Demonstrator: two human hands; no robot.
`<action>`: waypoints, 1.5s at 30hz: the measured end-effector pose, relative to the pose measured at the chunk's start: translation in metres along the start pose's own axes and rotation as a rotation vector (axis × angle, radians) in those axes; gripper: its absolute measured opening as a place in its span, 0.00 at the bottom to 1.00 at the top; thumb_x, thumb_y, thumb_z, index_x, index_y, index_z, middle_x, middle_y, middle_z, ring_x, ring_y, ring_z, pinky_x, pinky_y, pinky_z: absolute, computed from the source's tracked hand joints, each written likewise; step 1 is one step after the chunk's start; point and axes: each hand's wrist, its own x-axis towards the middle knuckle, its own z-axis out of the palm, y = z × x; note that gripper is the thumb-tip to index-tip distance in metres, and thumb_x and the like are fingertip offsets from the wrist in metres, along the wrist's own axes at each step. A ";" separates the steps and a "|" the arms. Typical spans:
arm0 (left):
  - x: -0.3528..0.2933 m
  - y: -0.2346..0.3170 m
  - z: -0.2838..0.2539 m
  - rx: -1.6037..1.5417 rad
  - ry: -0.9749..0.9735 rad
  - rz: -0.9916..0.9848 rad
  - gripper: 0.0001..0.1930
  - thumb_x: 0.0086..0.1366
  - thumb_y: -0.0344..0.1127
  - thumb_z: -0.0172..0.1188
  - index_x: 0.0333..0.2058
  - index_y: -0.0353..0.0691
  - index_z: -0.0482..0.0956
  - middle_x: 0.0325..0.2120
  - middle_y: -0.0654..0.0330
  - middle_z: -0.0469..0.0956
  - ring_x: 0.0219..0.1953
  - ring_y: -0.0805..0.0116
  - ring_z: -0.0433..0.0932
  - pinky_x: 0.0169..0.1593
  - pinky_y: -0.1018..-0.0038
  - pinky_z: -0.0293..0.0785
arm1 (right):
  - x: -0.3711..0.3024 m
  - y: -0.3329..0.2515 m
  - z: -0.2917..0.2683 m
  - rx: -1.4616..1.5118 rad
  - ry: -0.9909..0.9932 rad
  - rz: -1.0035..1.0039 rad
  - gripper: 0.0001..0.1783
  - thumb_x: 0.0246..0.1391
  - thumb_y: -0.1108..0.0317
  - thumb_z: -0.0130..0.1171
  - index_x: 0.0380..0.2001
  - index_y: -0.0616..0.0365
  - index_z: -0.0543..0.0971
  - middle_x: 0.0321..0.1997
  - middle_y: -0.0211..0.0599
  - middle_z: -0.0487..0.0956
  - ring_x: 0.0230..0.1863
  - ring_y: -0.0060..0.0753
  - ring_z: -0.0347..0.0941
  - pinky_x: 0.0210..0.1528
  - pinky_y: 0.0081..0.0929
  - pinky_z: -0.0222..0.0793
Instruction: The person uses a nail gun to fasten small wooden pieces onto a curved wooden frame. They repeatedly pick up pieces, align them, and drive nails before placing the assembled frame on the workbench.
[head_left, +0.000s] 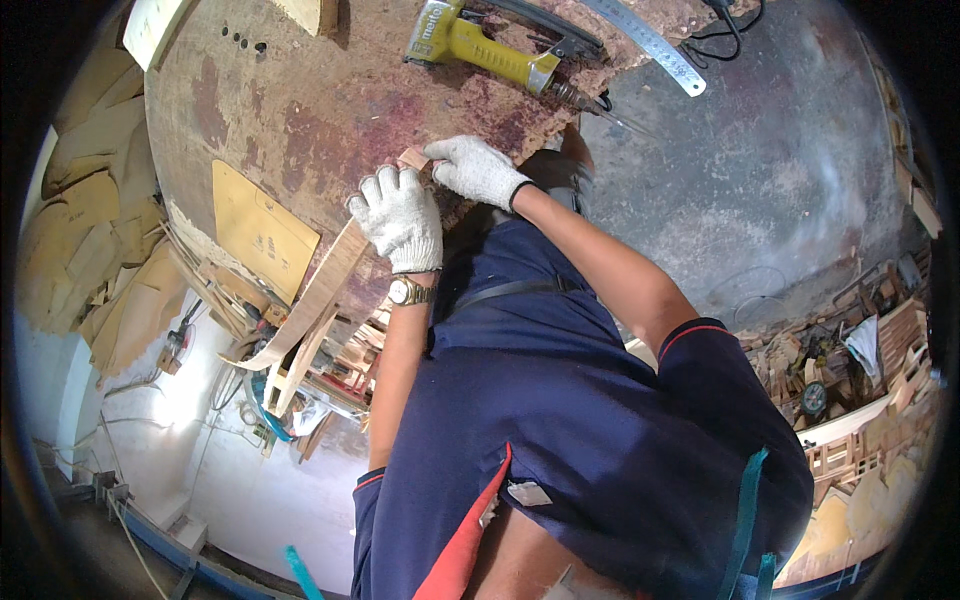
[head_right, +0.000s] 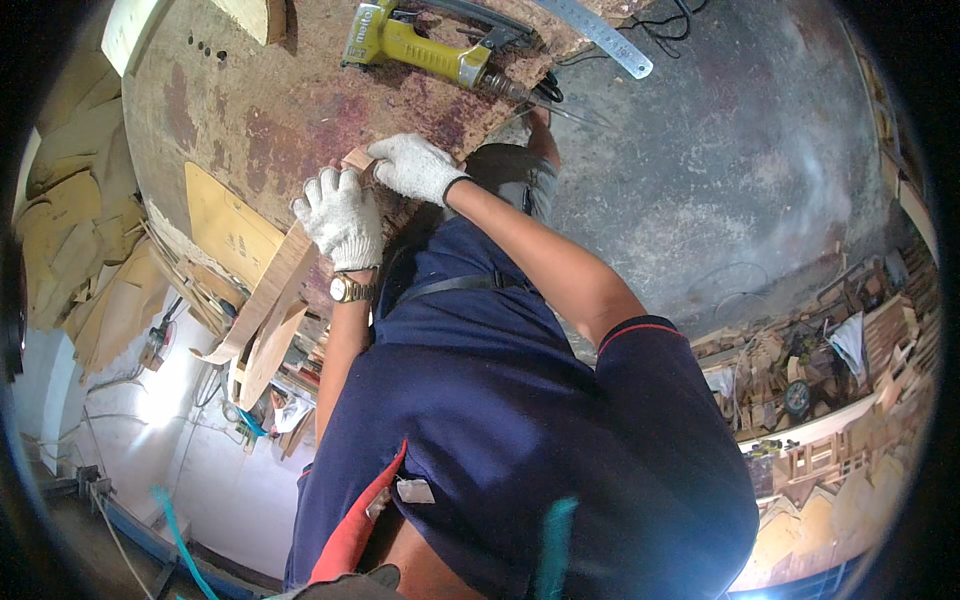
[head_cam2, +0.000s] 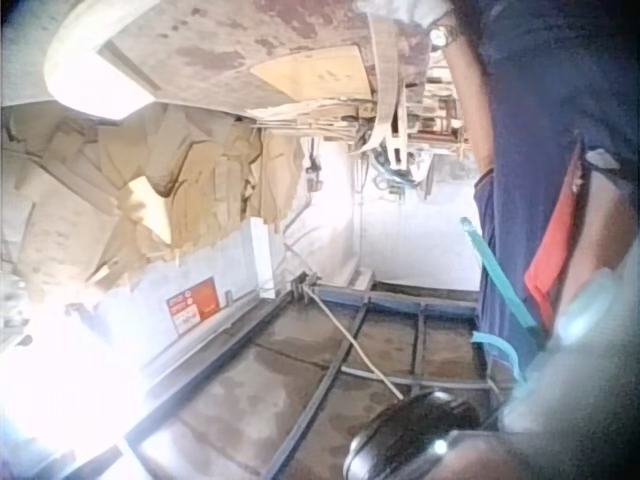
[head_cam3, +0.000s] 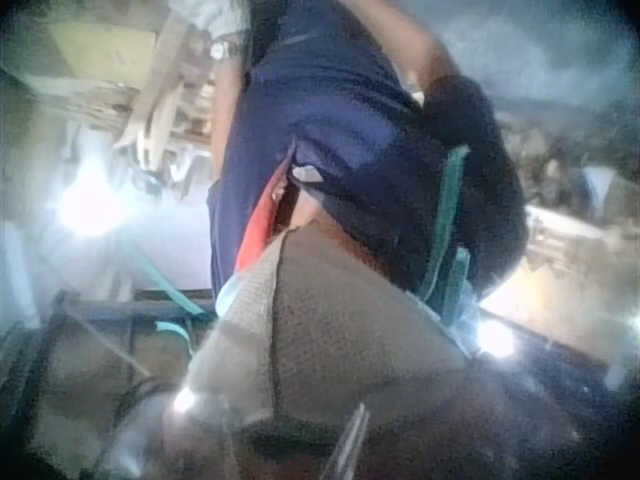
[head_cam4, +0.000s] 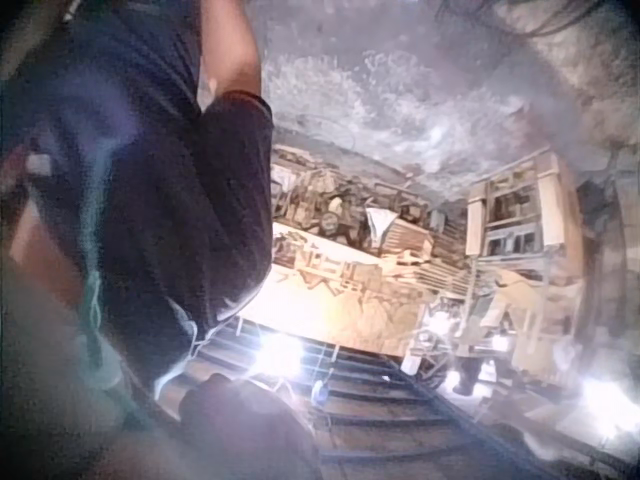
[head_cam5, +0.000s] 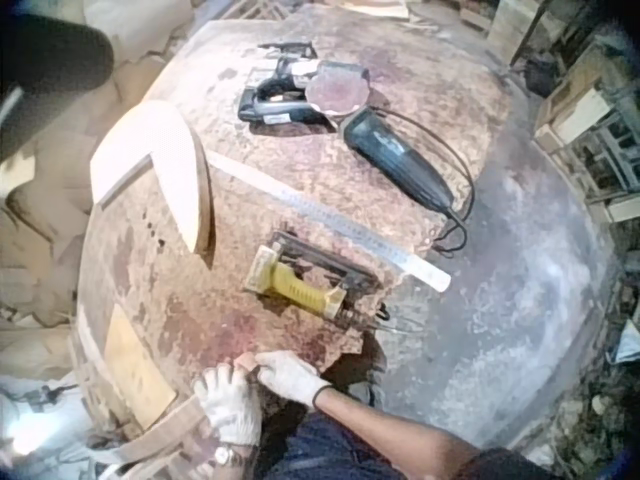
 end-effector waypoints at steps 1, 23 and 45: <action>0.000 0.000 0.001 0.011 0.007 0.006 0.14 0.55 0.41 0.69 0.40 0.45 0.84 0.47 0.62 0.83 0.51 0.59 0.77 0.54 0.56 0.68 | 0.000 0.001 0.000 0.023 -0.008 0.005 0.17 0.53 0.65 0.54 0.44 0.57 0.82 0.43 0.57 0.82 0.48 0.63 0.79 0.49 0.50 0.75; 0.002 0.007 -0.002 0.066 0.066 0.041 0.07 0.60 0.36 0.60 0.37 0.47 0.82 0.38 0.59 0.78 0.45 0.57 0.76 0.50 0.56 0.71 | 0.001 -0.004 -0.017 0.034 -0.084 -0.014 0.21 0.53 0.69 0.53 0.50 0.61 0.81 0.46 0.57 0.84 0.50 0.56 0.82 0.54 0.42 0.76; -0.001 0.004 0.005 0.054 0.031 0.022 0.12 0.55 0.37 0.63 0.39 0.50 0.83 0.41 0.60 0.78 0.48 0.57 0.76 0.49 0.57 0.69 | -0.024 -0.113 -0.132 -0.720 0.215 0.046 0.23 0.57 0.52 0.65 0.49 0.55 0.79 0.35 0.51 0.83 0.39 0.58 0.82 0.44 0.51 0.78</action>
